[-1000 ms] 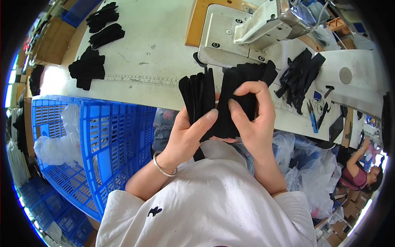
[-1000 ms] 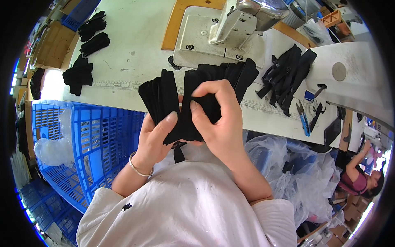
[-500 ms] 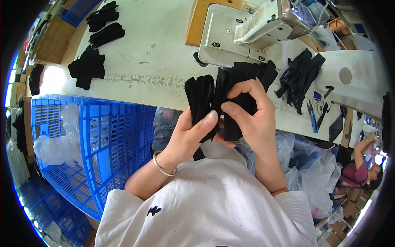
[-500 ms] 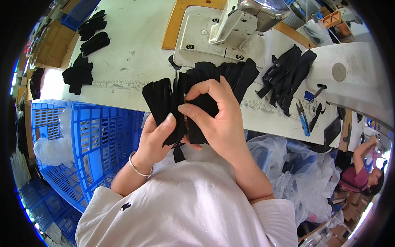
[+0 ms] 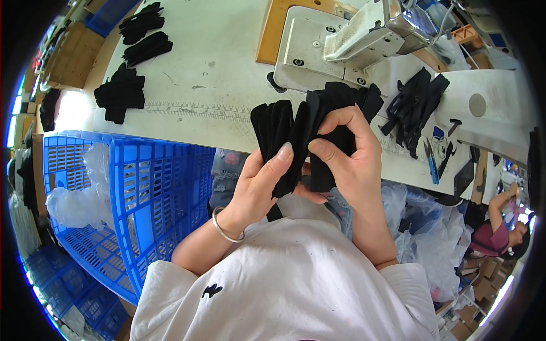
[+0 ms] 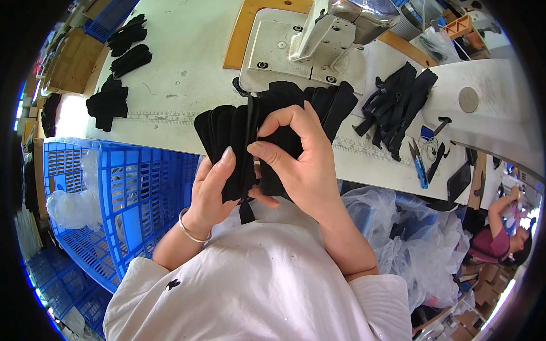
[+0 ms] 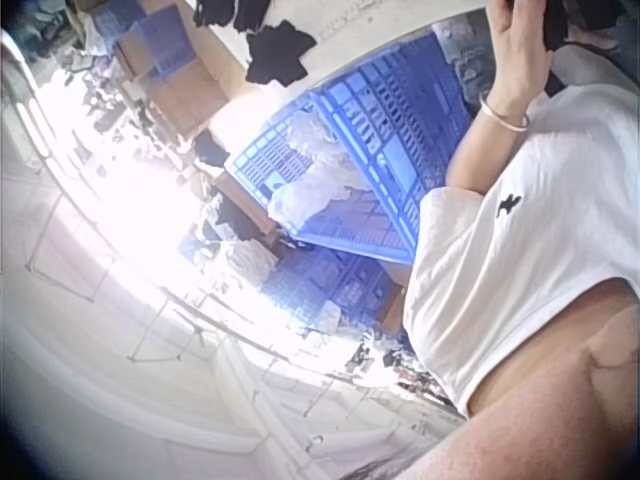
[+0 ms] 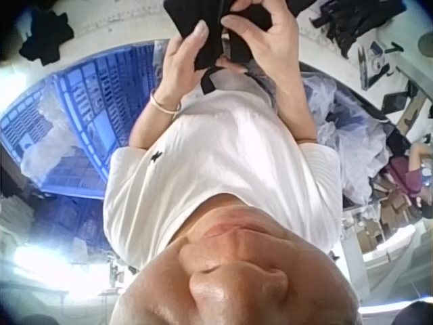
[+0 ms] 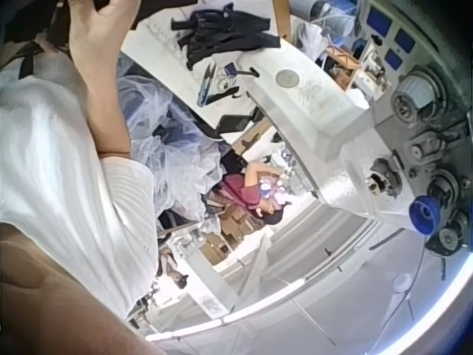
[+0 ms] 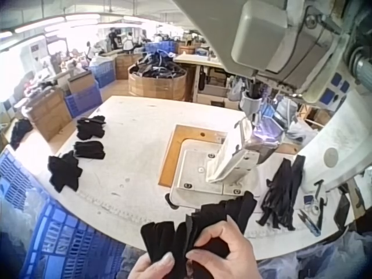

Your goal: Sorting and stacking black fabric pieces at a factory workstation.

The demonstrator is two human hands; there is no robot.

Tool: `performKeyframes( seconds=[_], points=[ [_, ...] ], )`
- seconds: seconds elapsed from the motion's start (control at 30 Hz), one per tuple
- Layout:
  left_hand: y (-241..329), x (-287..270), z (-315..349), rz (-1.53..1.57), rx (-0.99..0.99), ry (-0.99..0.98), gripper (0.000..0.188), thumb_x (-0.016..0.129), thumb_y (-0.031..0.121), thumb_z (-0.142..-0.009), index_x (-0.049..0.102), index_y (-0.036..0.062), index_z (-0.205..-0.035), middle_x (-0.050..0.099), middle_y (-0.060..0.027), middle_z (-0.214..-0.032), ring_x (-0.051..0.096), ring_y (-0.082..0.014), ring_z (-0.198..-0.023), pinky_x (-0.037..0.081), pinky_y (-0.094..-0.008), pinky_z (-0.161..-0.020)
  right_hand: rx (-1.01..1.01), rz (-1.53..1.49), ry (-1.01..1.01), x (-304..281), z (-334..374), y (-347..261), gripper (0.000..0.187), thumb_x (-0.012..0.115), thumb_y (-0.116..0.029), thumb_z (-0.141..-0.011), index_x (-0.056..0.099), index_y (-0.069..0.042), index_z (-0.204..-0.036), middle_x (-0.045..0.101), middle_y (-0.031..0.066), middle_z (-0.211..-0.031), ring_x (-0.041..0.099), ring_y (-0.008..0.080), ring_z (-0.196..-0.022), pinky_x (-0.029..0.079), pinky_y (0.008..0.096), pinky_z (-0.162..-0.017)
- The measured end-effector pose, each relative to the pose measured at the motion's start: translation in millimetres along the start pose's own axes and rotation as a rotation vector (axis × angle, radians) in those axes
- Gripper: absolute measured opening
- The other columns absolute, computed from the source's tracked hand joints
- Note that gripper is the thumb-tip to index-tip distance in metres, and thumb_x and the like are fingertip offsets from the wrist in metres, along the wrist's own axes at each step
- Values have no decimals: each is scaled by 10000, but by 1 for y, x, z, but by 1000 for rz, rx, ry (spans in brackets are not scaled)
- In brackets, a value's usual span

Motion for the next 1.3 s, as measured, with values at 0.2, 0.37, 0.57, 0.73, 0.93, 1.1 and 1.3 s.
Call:
performKeyframes(
  seconds=[0.2, 0.37, 0.57, 0.73, 0.93, 1.1, 1.3],
  points=[
    [2, -4, -1, -176, 69, 129, 362, 445, 207, -1001, 440, -52, -1254, 608, -198, -1067, 676, -311, -896, 632, -445, -681, -68, 48, -7, 0, -1, -8, 219, 746, -125, -774, 569, -51, -879, 568, 16, -822, 528, 180, -833, 324, 396, -1009],
    [4, -4, -1, -192, 63, 143, 342, 458, 204, -1000, 454, -29, -1250, 621, -160, -1017, 674, -246, -827, 608, -376, -578, 83, -259, 179, -3, 6, 6, 158, 705, -59, -781, 571, -34, -860, 565, 25, -822, 514, 188, -826, 415, 308, -856],
    [-1, -11, 3, -233, 73, 159, 253, 520, 200, -998, 481, 41, -1190, 547, -31, -834, 491, -77, -554, 359, -210, -404, -224, 225, 47, 0, 1, -23, 151, 692, -48, -761, 597, -39, -878, 600, 37, -843, 503, 222, -804, 416, 310, -763],
    [4, -5, 6, -390, 174, 106, 287, 493, 317, -1005, 490, 36, -1064, 501, -30, -759, 410, -74, -448, 283, -200, -379, -186, 206, 64, 0, 0, -20, 201, 741, -87, -737, 588, -47, -862, 593, 30, -833, 498, 220, -812, 413, 312, -753],
    [3, -7, 7, -410, 113, 121, 354, 440, 377, -1018, 481, 36, -1101, 533, -31, -735, 420, -63, -445, 290, -206, -368, -50, 109, 87, 1, 3, -9, 210, 740, -70, -750, 576, -56, -881, 572, 30, -849, 508, 206, -844, 426, 297, -775],
    [3, -8, 5, -445, 122, 150, 417, 405, 423, -1018, 474, 32, -1147, 563, -26, -742, 419, -50, -441, 300, -189, -376, -151, 198, 149, -3, 6, -16, 114, 675, -13, -780, 591, -71, -831, 608, 7, -834, 583, 203, -822, 304, 448, -1057],
    [1, -9, 9, -489, 166, 132, 557, 434, 477, -990, 406, 29, -1321, 507, 25, -752, 380, -11, -500, 289, -173, -414, -174, 227, 39, 3, 2, -21, 94, 724, -92, -776, 648, -72, -828, 648, -1, -848, 577, 193, -780, 244, 487, -1089]
  ],
)
Point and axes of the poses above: each hand's wrist, its own z-axis away from the middle knuckle, its own x-axis out of the palm, y = z × x, the point moved 9 cm from there along -z, towards the middle knuckle
